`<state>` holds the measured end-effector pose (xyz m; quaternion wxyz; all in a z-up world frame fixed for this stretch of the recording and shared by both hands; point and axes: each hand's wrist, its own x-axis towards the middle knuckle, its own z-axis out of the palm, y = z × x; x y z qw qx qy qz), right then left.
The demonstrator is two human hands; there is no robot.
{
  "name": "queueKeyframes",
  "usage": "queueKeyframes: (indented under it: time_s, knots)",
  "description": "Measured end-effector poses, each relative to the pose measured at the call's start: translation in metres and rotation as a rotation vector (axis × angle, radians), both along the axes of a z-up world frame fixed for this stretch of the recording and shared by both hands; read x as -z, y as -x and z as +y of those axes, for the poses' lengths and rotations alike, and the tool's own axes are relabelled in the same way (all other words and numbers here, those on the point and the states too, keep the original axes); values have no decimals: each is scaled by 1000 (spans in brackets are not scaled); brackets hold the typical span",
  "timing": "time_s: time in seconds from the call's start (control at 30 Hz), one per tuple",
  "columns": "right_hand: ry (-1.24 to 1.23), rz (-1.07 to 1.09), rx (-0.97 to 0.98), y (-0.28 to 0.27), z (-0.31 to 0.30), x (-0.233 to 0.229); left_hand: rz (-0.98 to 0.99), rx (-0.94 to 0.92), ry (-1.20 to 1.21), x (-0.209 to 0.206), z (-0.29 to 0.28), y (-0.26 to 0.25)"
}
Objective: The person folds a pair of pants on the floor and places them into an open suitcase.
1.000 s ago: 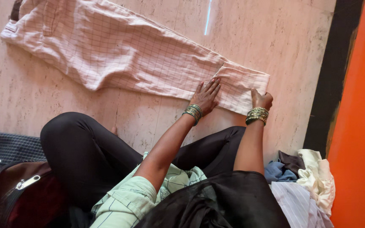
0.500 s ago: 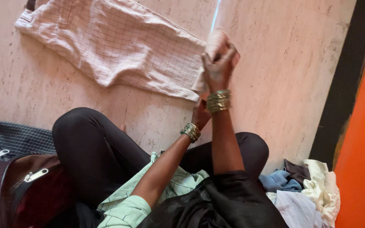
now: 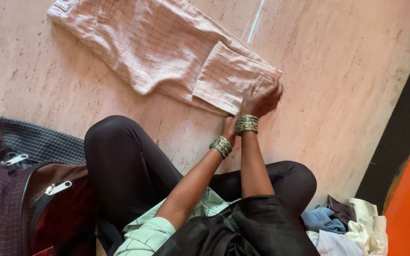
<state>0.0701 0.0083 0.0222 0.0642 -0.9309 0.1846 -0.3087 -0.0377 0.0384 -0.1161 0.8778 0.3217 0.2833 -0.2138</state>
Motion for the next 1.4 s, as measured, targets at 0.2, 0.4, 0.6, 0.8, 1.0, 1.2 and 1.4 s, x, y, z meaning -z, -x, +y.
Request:
queueKeyframes:
  time_s: [0.2, 0.4, 0.6, 0.8, 1.0, 1.2, 1.4]
  knots:
    - [-759, 193, 184, 23, -36, 27, -2, 119, -93, -19, 7, -12]
    - [-784, 65, 126, 52, -56, 29, -23, 282, -140, -31, 7, 6]
    - [-860, 21, 271, 95, -71, 20, 54, 383, -109, -88, 11, 32]
    - [-860, 71, 302, 94, -58, 9, 121, 12, -210, -117, 50, 15]
    - [-393, 116, 192, 96, -41, 11, -7, -12, -184, -81, 27, 16]
    - [-226, 170, -79, 88, -41, 1, -98, 251, -539, -51, 8, 14]
    - [-182, 538, -204, 76, -44, 4, -83, -221, -215, -75, 69, -5]
